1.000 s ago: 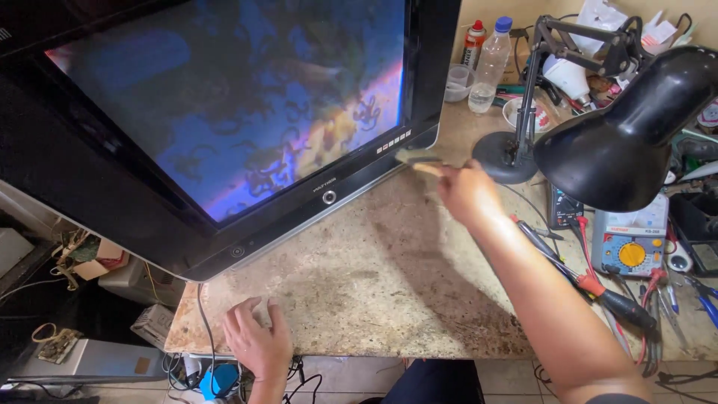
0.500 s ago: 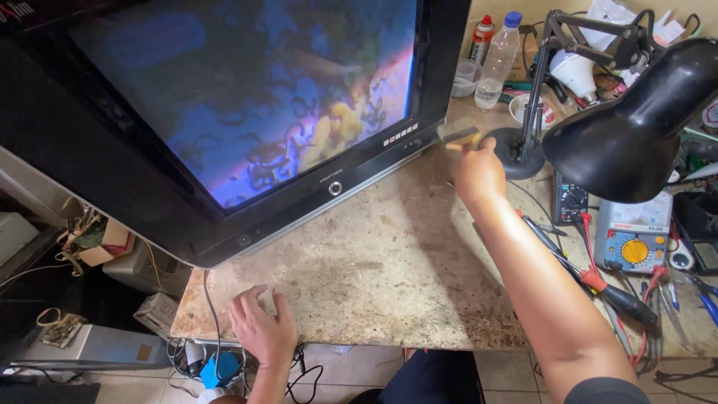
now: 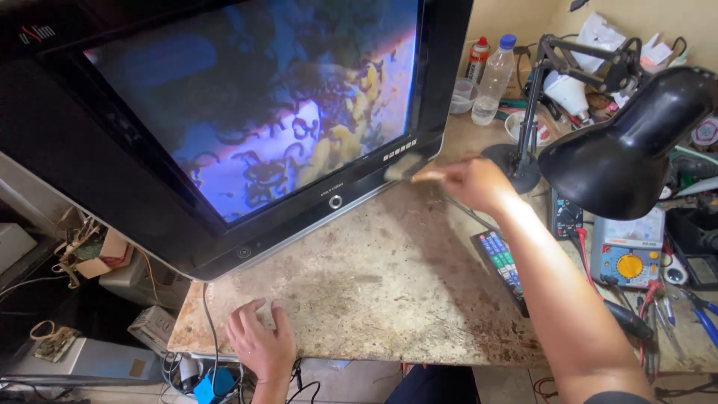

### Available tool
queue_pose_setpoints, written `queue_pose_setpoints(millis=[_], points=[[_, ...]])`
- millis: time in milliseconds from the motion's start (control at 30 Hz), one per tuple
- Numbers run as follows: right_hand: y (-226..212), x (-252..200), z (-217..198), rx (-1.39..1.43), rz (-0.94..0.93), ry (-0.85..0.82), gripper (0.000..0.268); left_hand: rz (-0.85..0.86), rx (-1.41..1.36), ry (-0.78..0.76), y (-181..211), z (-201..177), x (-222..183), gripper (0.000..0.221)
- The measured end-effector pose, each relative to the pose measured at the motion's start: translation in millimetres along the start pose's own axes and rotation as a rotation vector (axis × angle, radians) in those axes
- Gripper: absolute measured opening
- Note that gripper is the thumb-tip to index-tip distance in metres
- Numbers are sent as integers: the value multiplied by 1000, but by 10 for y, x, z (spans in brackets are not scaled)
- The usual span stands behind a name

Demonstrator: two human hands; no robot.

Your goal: Testing and adjusting a CRT television using a remote control and manual adjustments to internal components on a repair bench.

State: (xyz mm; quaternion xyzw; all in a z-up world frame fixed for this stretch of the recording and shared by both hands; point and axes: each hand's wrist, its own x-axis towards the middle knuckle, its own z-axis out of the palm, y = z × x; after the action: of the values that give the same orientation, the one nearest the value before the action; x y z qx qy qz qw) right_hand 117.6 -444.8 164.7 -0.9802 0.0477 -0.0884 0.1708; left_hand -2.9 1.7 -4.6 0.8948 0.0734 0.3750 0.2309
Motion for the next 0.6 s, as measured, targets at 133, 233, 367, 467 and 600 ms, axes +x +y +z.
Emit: queue_pose_setpoints(millis=[133,233,367,467,600], points=[[410,312,189,53,-138,-43,35,-44,5,-3,26,21,-11,27],[626,377,139,92,-1,-6,38,-93,-60,54,155,-9,-13,15],[802,488,229,-3,237,173,42,-61,-77,106,68,80,0,20],[645,348,222,-21,223,301,42,36,-60,170,-6,127,16,24],[530,151,408,-75,336,211,33,-13,34,69,-89,185,-2,21]])
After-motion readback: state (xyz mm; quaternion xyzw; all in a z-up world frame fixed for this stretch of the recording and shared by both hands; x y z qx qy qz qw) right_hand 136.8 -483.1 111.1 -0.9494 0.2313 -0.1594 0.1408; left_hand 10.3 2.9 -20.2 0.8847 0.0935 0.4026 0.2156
